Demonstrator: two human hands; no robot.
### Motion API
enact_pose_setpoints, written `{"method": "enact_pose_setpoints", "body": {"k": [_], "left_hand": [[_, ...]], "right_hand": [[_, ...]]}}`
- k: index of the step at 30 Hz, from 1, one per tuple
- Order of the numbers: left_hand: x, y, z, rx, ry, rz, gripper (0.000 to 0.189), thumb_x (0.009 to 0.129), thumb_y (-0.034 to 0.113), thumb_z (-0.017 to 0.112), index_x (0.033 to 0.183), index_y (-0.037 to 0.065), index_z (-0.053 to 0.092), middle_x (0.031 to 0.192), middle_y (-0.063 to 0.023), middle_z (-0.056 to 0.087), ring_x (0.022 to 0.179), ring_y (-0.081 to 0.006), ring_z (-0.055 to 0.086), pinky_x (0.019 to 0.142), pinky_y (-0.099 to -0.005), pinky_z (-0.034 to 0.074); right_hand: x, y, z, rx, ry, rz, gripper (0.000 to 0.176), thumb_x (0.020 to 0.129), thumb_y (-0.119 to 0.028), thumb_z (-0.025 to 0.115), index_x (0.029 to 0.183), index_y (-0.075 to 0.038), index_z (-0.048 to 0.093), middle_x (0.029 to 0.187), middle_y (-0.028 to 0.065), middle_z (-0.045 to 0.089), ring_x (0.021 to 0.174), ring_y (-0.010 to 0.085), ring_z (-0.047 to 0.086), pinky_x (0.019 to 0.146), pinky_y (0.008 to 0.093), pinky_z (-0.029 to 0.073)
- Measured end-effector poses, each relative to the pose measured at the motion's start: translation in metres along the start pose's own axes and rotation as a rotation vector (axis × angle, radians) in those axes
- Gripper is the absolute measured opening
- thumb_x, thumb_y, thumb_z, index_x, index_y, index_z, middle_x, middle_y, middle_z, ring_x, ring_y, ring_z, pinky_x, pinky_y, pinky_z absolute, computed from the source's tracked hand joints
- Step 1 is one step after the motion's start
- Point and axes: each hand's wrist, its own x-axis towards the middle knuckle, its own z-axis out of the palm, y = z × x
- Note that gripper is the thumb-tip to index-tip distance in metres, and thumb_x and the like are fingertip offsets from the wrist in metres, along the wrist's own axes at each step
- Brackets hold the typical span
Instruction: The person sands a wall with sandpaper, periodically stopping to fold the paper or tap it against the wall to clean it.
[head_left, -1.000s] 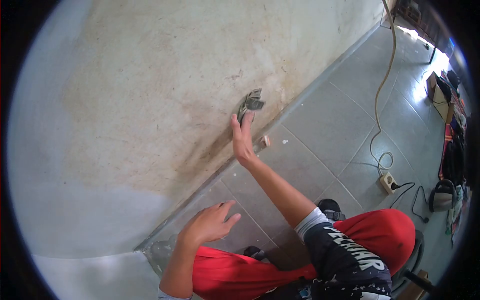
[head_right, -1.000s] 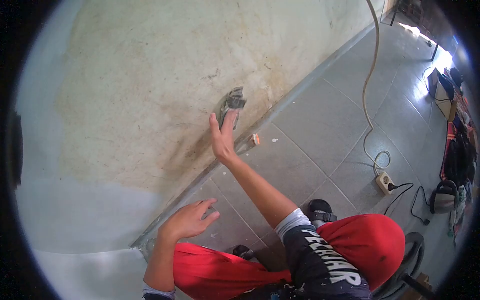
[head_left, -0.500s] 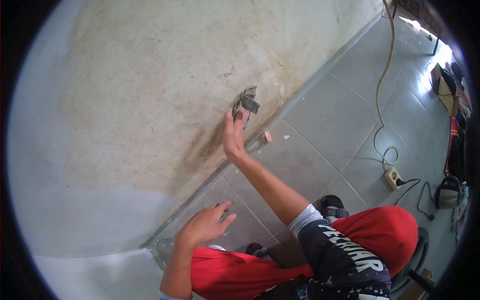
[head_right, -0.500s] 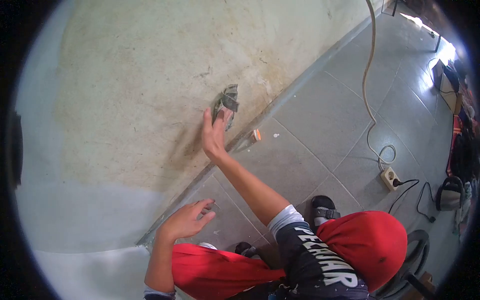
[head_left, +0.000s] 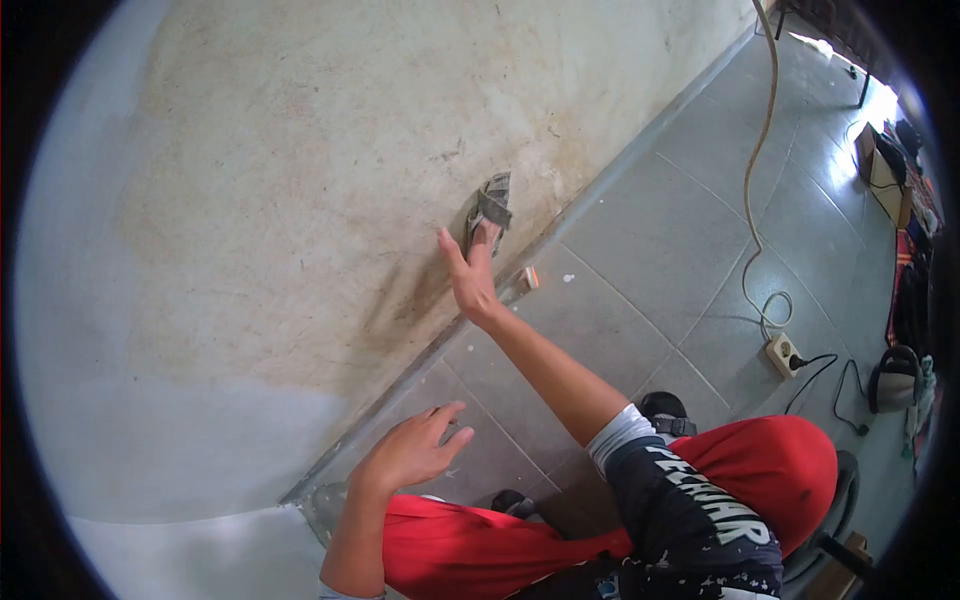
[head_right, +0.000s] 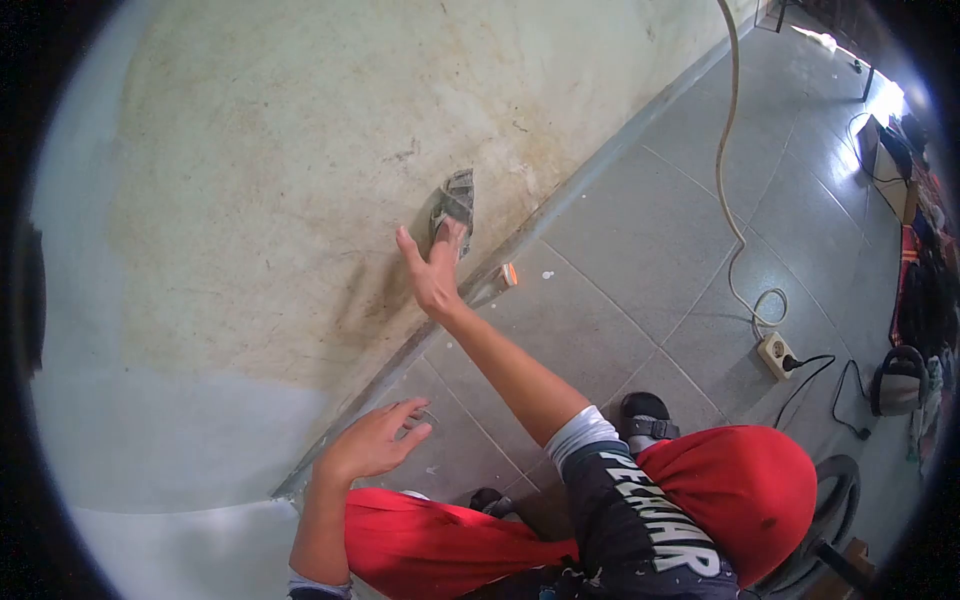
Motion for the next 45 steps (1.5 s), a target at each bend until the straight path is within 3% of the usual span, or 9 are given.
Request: {"method": "enact_pose_setpoints", "body": {"k": [4, 6, 9, 14, 21, 29, 36, 42, 45], "left_hand": [[-0.012, -0.007, 0.0, -0.005, -0.034, -0.039, 0.051, 0.1, 0.038, 0.056, 0.139, 0.006, 0.052, 0.128, -0.0203, 0.063, 0.113, -0.0313, 0.064, 0.097, -0.0405, 0.049], [-0.029, -0.012, -0.001, 0.048, -0.026, -0.153, 0.054, 0.1, 0.043, 0.052, 0.141, 0.007, 0.05, 0.133, -0.0234, 0.059, 0.122, -0.04, 0.057, 0.103, -0.0445, 0.046], [-0.043, -0.013, 0.0, 0.055, -0.03, -0.202, 0.053, 0.1, 0.042, 0.052, 0.141, 0.008, 0.05, 0.134, -0.0233, 0.059, 0.123, -0.04, 0.057, 0.103, -0.0446, 0.045], [-0.022, 0.004, 0.0, 0.032, -0.034, -0.128, 0.053, 0.1, 0.042, 0.052, 0.141, 0.008, 0.051, 0.135, -0.0231, 0.058, 0.124, -0.0399, 0.056, 0.104, -0.0448, 0.045], [-0.049, -0.021, 0.007, 0.077, 0.015, -0.15, 0.051, 0.1, 0.039, 0.056, 0.139, 0.006, 0.052, 0.125, -0.0213, 0.064, 0.113, -0.0348, 0.063, 0.097, -0.0415, 0.049], [-0.011, -0.006, 0.002, 0.078, 0.033, -0.063, 0.051, 0.1, 0.039, 0.055, 0.139, 0.006, 0.052, 0.127, -0.0217, 0.063, 0.113, -0.0352, 0.063, 0.097, -0.0419, 0.049], [-0.039, -0.03, 0.007, 0.139, 0.011, -0.181, 0.053, 0.1, 0.041, 0.053, 0.139, 0.005, 0.051, 0.13, -0.0228, 0.061, 0.116, -0.0362, 0.062, 0.1, -0.0425, 0.048], [-0.008, 0.002, 0.0, 0.137, 0.03, -0.058, 0.052, 0.101, 0.041, 0.053, 0.139, 0.005, 0.052, 0.13, -0.0222, 0.061, 0.12, -0.0375, 0.059, 0.102, -0.0427, 0.046], [-0.003, 0.007, 0.001, -0.001, -0.034, -0.035, 0.052, 0.1, 0.04, 0.054, 0.139, 0.006, 0.052, 0.131, -0.0222, 0.061, 0.121, -0.0382, 0.058, 0.103, -0.043, 0.046]], "right_hand": [[0.05, 0.013, -0.035, 0.015, 0.181, 0.191, 0.117, 0.086, -0.063, 0.066, 0.156, 0.009, 0.006, 0.165, 0.0256, 0.008, 0.154, 0.0327, 0.008, 0.125, 0.0394, 0.009], [0.095, 0.032, -0.075, 0.085, 0.192, 0.162, 0.122, 0.085, -0.071, 0.061, 0.156, 0.011, 0.006, 0.165, 0.0268, -0.007, 0.155, 0.0337, -0.001, 0.125, 0.0409, 0.002], [0.091, 0.035, -0.077, 0.125, 0.152, 0.097, 0.123, 0.085, -0.071, 0.061, 0.156, 0.01, 0.002, 0.166, 0.0254, -0.007, 0.155, 0.0316, -0.004, 0.125, 0.0407, 0.002], [-0.038, -0.016, 0.009, -0.057, -0.107, 0.029, 0.118, 0.089, -0.071, 0.055, 0.158, 0.004, -0.005, 0.166, 0.0233, -0.01, 0.155, 0.0324, -0.005, 0.125, 0.0413, 0.003], [0.111, 0.018, -0.086, 0.11, 0.255, 0.185, 0.113, 0.093, -0.073, 0.045, 0.156, 0.009, 0.001, 0.165, 0.0274, -0.006, 0.155, 0.0359, -0.005, 0.125, 0.0405, 0.001], [-0.027, 0.007, 0.023, -0.184, 0.032, -0.081, 0.113, 0.094, -0.07, 0.044, 0.155, 0.008, -0.01, 0.164, 0.0266, -0.015, 0.154, 0.0387, -0.011, 0.124, 0.0484, -0.002], [0.127, -0.003, -0.104, 0.01, 0.215, 0.15, 0.099, 0.101, -0.066, 0.033, 0.156, 0.009, -0.001, 0.165, 0.0286, -0.006, 0.155, 0.0359, -0.006, 0.125, 0.0402, -0.001], [-0.022, 0.012, 0.016, -0.212, 0.026, -0.039, 0.103, 0.099, -0.064, 0.041, 0.155, 0.009, -0.005, 0.164, 0.0293, -0.01, 0.154, 0.0393, -0.008, 0.125, 0.0467, 0.0], [-0.026, 0.02, 0.011, -0.34, -0.034, -0.128, 0.105, 0.098, -0.063, 0.044, 0.155, 0.009, -0.007, 0.164, 0.0291, -0.01, 0.153, 0.0412, -0.008, 0.124, 0.0489, 0.002]]}}
